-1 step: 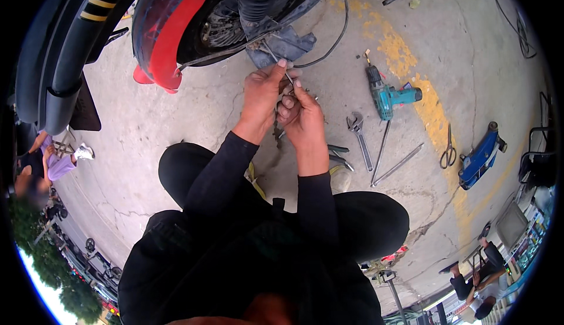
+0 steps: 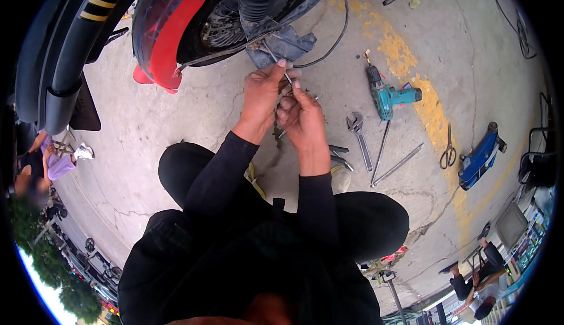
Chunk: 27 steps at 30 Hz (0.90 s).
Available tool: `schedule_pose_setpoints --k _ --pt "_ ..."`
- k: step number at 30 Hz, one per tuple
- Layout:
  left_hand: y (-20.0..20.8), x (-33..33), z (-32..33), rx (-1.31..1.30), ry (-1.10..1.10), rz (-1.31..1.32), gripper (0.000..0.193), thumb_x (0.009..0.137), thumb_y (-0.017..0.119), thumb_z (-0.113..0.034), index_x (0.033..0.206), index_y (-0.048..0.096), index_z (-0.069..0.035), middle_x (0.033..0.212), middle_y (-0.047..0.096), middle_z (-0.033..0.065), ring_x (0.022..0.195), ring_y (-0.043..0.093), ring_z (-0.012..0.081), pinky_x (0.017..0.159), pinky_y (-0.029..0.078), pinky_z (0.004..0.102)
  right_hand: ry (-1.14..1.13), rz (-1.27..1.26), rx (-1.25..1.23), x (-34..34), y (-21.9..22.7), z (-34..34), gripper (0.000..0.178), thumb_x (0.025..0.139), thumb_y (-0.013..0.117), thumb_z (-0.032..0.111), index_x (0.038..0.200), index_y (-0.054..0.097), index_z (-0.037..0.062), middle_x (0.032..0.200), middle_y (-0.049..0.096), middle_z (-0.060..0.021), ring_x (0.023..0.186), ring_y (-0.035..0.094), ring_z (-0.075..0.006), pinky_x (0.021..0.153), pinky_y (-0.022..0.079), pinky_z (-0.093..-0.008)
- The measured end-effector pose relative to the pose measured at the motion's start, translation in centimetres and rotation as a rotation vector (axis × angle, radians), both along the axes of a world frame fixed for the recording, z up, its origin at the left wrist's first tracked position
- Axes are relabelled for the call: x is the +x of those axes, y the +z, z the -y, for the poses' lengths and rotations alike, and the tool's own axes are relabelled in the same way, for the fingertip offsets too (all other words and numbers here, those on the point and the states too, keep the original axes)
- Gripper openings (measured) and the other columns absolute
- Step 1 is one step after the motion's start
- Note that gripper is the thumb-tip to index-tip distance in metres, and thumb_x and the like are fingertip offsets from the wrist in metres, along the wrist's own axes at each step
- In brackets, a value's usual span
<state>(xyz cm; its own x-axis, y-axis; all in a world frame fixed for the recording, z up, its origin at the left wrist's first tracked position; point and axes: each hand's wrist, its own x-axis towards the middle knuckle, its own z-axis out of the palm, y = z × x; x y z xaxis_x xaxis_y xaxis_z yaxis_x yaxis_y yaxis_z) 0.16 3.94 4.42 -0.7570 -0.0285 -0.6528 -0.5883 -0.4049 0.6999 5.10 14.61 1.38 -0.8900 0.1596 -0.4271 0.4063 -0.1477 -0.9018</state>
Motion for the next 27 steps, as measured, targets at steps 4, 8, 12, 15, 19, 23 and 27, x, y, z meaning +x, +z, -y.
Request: schedule_pose_setpoints --k 4,8,12,15,19,23,27 --pt "-0.7 0.1 -0.4 -0.039 0.076 -0.126 0.029 0.095 0.068 -0.025 0.090 0.071 0.003 0.084 0.072 0.0100 0.067 0.058 0.0098 0.065 0.047 0.0258 0.087 -0.294 0.923 -0.3 4.0 0.4 0.030 0.092 0.061 0.015 0.117 0.060 -0.0019 0.081 0.067 -0.0157 0.073 0.067 -0.0314 0.066 0.054 -0.0391" --pt "-0.7 -0.2 -0.6 -0.058 0.053 -0.136 0.029 0.094 0.069 -0.024 0.090 0.072 0.004 0.084 0.072 0.0101 0.066 0.058 0.0097 0.064 0.048 0.0261 0.186 -0.519 1.057 0.1 3.2 0.7 0.030 0.090 0.061 0.007 0.119 0.062 0.0012 0.082 0.068 -0.0144 0.068 0.066 -0.0302 0.065 0.053 -0.0388" --pt "-0.7 -0.3 -0.1 -0.076 0.051 -0.160 0.028 0.094 0.069 -0.024 0.090 0.072 0.004 0.083 0.072 0.0099 0.064 0.059 0.0102 0.062 0.048 0.0258 0.140 -0.262 0.651 -0.9 2.1 0.3 0.021 0.094 0.059 0.016 0.103 0.066 -0.0016 0.073 0.067 -0.0118 0.060 0.063 -0.0237 0.058 0.050 -0.0344" --pt "-0.4 -0.4 0.0 -0.099 0.033 -0.155 0.028 0.095 0.068 -0.023 0.090 0.072 0.004 0.081 0.072 0.0094 0.062 0.058 0.0107 0.058 0.047 0.0254 0.044 0.212 -0.595 -2.2 1.8 -1.4 0.034 0.098 0.058 0.032 0.099 0.066 -0.0021 0.068 0.064 -0.0063 0.058 0.060 -0.0164 0.054 0.043 -0.0261" --pt "0.2 -0.8 0.1 -0.084 -0.005 -0.106 0.029 0.095 0.068 -0.023 0.091 0.071 0.005 0.080 0.071 0.0095 0.061 0.058 0.0107 0.057 0.046 0.0257 -0.041 0.224 -0.563 -1.9 1.9 -0.3 0.034 0.097 0.058 0.034 0.099 0.065 0.0003 0.068 0.063 -0.0046 0.055 0.055 -0.0169 0.054 0.042 -0.0283" --pt "0.2 -0.7 0.0 -0.089 0.000 -0.112 0.029 0.095 0.067 -0.023 0.091 0.070 0.005 0.079 0.070 0.0091 0.059 0.058 0.0104 0.055 0.046 0.0253 -0.058 0.315 -0.840 -1.9 0.1 -1.1 0.031 0.098 0.059 0.033 0.095 0.064 0.0024 0.067 0.061 -0.0037 0.054 0.052 -0.0171 0.055 0.042 -0.0304" --pt "0.2 0.5 -0.6 -0.118 -0.060 -0.092 0.028 0.095 0.067 -0.023 0.090 0.070 0.005 0.079 0.070 0.0093 0.058 0.057 0.0107 0.055 0.046 0.0254 -0.053 0.284 -0.816 -0.5 -0.2 -1.2 0.028 0.098 0.060 0.031 0.094 0.064 0.0035 0.068 0.062 -0.0032 0.055 0.053 -0.0166 0.055 0.043 -0.0300"
